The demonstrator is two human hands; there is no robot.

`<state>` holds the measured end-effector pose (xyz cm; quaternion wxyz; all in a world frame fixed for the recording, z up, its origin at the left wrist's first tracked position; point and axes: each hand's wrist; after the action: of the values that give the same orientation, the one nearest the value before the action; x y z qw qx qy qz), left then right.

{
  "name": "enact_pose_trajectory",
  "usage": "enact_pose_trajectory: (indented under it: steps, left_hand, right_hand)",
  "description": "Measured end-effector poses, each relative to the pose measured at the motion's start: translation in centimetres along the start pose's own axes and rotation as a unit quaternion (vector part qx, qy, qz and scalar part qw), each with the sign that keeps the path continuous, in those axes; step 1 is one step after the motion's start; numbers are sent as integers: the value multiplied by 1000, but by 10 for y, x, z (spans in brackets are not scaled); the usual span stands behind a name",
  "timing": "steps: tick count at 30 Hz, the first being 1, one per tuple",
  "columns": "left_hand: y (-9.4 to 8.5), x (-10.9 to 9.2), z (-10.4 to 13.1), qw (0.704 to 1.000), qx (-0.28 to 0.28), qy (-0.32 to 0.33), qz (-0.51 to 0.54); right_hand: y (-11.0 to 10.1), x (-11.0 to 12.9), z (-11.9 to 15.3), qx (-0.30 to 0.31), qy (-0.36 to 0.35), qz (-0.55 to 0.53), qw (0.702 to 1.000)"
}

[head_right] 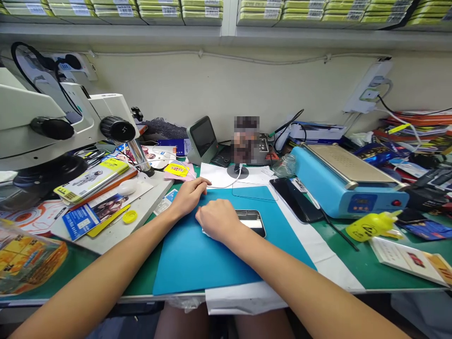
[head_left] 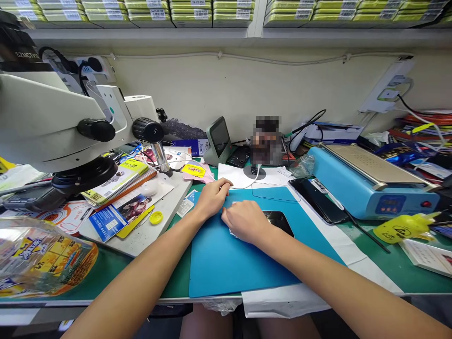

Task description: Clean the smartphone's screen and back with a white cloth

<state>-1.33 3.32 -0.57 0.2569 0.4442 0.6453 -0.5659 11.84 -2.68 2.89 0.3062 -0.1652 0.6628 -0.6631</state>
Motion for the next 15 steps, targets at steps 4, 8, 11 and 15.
enact_pose_trajectory:
  steps: [4, 8, 11, 15]
  left_hand:
    - [-1, 0, 1, 1000, -3, -6, -3]
    - [0, -1, 0, 1000, -1, -7, -3]
    - [0, -1, 0, 1000, 1, -6, -3]
    - [-1, -2, 1, 1000, 0, -10, -5]
  right_hand:
    - [-1, 0, -2, 6, -5, -1, 1000]
    - [2, 0, 3, 11, -5, 2, 1000]
    - [2, -2, -2, 13, -15, 2, 1000]
    - [0, -2, -1, 12, -7, 4, 1000]
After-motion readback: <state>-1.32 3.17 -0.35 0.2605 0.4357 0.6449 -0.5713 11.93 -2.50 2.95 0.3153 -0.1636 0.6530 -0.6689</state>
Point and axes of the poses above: each hand's wrist, its own z-axis away from the middle knuckle, its own y-axis out of the palm, x = y × z, and after that the axes turned 6 degrees about -y, right-handed
